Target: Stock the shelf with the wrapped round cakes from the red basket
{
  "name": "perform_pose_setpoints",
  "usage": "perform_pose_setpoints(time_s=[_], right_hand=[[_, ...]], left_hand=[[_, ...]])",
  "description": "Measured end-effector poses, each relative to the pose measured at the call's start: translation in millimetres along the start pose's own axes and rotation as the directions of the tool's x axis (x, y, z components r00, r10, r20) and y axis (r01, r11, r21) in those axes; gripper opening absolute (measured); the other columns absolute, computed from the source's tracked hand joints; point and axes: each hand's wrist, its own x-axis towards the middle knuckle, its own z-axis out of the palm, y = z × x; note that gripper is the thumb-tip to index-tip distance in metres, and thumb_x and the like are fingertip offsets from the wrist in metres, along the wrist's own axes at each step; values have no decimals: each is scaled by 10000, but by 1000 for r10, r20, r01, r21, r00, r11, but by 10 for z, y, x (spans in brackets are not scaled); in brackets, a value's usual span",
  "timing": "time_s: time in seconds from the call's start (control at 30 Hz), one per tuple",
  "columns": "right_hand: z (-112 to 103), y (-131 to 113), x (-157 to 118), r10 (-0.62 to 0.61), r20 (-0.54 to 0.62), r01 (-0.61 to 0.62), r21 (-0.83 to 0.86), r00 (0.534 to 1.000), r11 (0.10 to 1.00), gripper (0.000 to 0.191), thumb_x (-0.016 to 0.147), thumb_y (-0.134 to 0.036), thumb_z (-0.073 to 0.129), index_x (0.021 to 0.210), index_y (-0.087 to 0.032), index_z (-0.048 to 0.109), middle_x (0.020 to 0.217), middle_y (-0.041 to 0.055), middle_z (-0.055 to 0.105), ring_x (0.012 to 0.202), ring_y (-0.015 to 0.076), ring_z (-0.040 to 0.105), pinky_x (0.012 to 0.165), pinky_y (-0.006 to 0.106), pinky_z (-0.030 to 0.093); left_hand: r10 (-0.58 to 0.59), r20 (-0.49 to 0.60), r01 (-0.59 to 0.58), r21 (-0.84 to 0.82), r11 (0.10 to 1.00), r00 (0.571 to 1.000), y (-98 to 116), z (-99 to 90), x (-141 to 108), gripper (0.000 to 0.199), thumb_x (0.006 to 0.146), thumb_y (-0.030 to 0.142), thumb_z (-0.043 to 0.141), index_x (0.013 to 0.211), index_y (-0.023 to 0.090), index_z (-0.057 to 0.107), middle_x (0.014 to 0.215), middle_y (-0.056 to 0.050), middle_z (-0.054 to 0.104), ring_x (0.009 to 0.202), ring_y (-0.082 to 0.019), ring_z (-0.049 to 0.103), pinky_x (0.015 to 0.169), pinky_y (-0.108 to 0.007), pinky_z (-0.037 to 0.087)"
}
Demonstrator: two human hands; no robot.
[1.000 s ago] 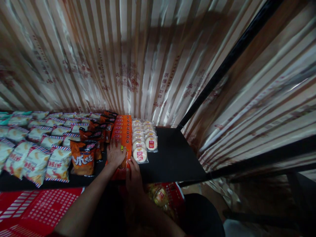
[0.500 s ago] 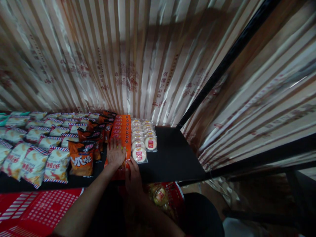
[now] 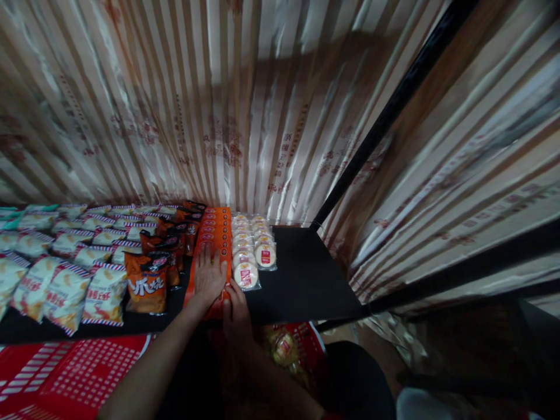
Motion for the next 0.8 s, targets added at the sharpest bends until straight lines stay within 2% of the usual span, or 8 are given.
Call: perform_pose_setpoints(time_s=[0.2,0.37,0.53,0.8], right_hand=[[-93,-21,40,21,-35,-16,127,999,992,363,898,-237,330,1107,-149,614,1171,125,607,1100,187,560,961,363,459],[-194,-6,-2,26,-55,-14,212,998,977,352,890,-252,341,1084,-142,612,1130,131,621,1068,194,578,934,356,477],[-344,116,-91,61,-98,-31,281,993,959,377,888,-263,328,1156,-142,564,1152,149,598,1060,203,582,762,305,558],[-610,347,-75,120,-168,-48,380,978,924,367,899,-279,347,1175,-145,547,1164,160,566,1035,210,592,772,340,565]], left_hand=[[36,43,-33,-68,997,998,198,-67,-62,432,886,292,339,1211,77,526,1358,-173,443,1301,-293,340,1061,-448,307],[95,20,-92,-104,990,995,304,-56,-132,416,897,254,311,1214,90,525,1352,-170,450,1293,-275,358,1053,-438,327],[158,29,-153,-137,979,987,462,-69,-261,414,899,243,309,1216,80,520,1369,-173,428,1292,-269,360,1053,-444,332],[217,47,-210,-116,971,975,713,13,-452,398,885,209,350,1203,44,524,1374,-193,413,1311,-287,322,1049,-425,350]])
